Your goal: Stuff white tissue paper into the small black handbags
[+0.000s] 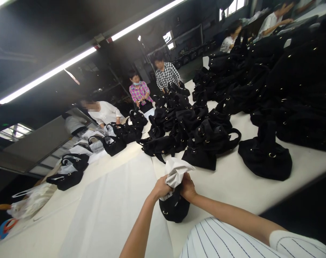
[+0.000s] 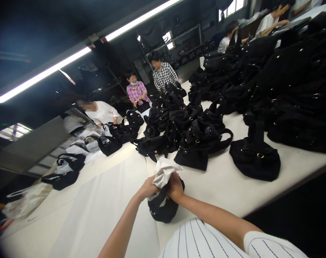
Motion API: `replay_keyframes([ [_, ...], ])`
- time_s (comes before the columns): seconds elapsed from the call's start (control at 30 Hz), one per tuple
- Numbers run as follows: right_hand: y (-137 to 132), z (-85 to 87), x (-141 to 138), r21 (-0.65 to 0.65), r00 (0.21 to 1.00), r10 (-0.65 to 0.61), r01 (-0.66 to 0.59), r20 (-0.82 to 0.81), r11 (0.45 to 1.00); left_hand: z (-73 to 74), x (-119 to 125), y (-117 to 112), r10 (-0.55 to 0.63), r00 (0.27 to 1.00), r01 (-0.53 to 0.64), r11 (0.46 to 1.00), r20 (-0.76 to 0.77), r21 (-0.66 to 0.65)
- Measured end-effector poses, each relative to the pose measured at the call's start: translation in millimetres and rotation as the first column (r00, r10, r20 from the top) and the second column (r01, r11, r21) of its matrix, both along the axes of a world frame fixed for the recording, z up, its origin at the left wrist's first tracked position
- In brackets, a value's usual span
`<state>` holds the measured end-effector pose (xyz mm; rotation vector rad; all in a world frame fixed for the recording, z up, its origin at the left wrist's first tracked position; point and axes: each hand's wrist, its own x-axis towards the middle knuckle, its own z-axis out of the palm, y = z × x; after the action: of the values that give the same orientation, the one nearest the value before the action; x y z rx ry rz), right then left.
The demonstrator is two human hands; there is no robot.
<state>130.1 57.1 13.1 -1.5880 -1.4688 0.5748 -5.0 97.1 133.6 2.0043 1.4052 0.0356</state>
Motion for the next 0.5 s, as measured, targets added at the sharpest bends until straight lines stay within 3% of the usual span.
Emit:
replay_keyframes([
  [0.2, -14, 6.7, 15, 0.133, 0.986, 0.029, -0.006, -0.167, 0.991, -4.4, -20, -2, 0.118, 0.992, -0.12, 0.991, 0.044, 0.055],
  [0.33, -13, 3.7, 19, 0.064, 0.978, 0.073, -0.061, -0.194, 0.996, -8.4, -37, 1, 0.197, 0.98, -0.197, 0.98, 0.024, 0.019],
  [0.5, -10, 5.6, 19, -0.051, 0.983, 0.118, -0.126, -0.141, 0.991, -12.1, -33, 2, 0.195, 0.981, -0.195, 0.981, -0.013, 0.002],
])
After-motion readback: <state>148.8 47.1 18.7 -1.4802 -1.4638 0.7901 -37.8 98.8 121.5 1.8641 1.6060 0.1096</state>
